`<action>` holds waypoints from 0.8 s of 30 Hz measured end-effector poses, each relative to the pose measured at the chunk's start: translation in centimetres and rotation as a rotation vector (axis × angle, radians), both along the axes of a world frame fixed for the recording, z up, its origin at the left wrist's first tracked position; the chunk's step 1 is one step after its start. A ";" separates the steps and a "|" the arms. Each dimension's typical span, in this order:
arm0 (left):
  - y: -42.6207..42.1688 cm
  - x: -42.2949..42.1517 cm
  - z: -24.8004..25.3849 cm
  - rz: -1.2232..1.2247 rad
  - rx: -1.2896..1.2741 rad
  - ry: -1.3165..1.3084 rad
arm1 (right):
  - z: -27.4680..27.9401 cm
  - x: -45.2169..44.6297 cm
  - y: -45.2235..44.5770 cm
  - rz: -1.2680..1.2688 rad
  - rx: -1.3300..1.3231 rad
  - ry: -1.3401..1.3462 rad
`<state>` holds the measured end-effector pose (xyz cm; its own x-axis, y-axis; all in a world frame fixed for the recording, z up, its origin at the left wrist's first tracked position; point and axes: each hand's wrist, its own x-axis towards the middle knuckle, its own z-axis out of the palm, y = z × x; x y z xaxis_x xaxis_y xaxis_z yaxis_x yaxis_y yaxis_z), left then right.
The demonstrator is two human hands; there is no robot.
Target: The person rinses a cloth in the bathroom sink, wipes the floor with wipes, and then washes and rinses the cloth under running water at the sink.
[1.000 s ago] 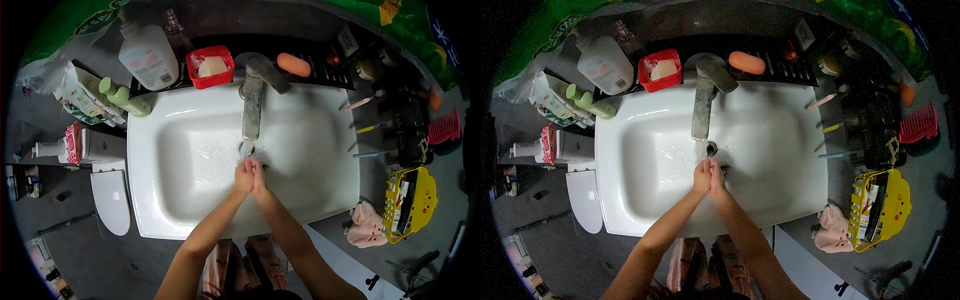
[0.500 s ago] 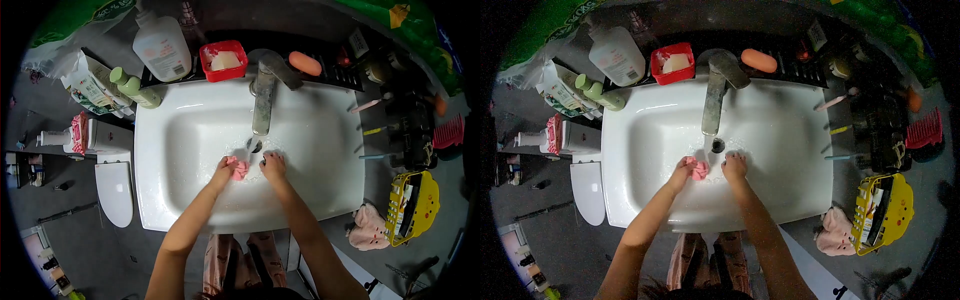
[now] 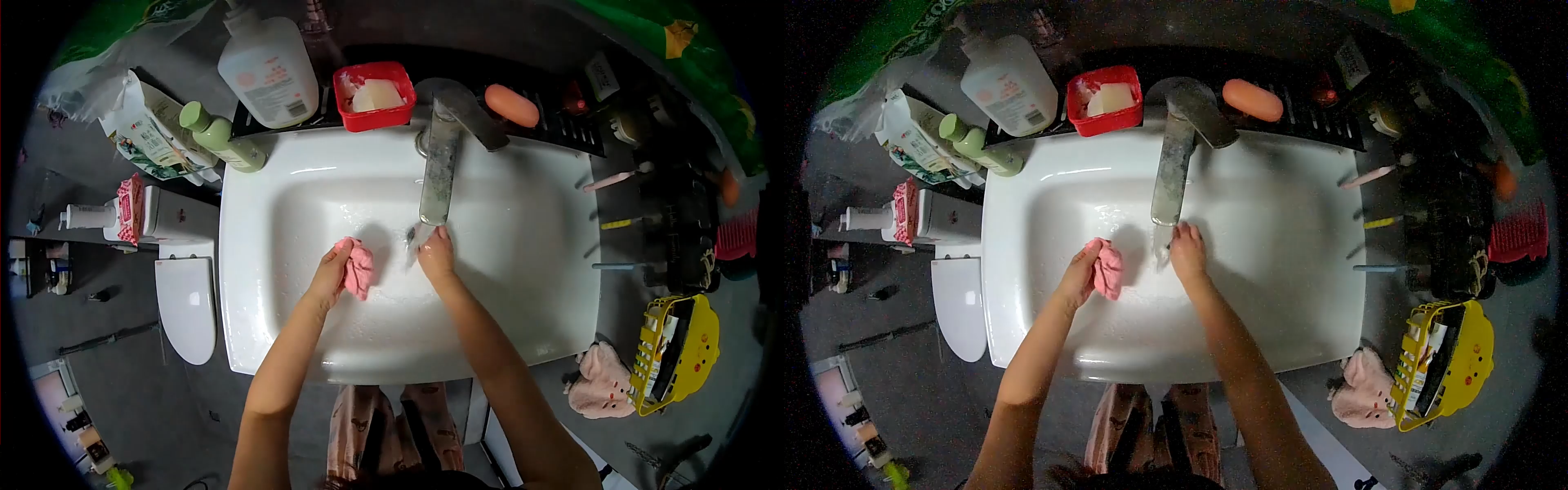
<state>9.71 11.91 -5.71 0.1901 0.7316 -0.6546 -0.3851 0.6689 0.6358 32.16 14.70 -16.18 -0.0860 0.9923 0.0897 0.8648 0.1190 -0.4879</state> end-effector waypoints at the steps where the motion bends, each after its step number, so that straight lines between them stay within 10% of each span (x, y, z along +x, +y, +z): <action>1: 0.0 0.0 -0.4 -0.021 0.000 -0.019 | -0.6 -0.7 0.1 -0.081 -0.072 0.129; 8: -0.2 2.1 0.4 0.027 -0.041 -0.104 | -3.0 -1.4 -0.6 0.123 0.059 0.031; 11: -0.2 4.6 -0.3 -0.101 -0.025 -0.210 | -1.7 -1.1 -1.9 -0.150 0.022 0.503; 14: 0.7 8.0 -0.9 -0.013 -0.075 -0.308 | 1.9 -1.3 -4.0 -0.444 -0.823 1.387; 18: 0.7 8.8 -1.6 0.054 -0.054 -0.176 | 4.0 -1.6 -4.3 -0.653 -0.903 1.631; 21: -0.6 7.6 -4.5 0.085 0.105 0.028 | 1.7 -0.9 -6.2 -0.621 -0.746 1.093; 24: -1.4 6.7 -6.0 0.166 0.156 0.302 | 4.0 -1.0 -6.0 -0.695 -0.525 1.269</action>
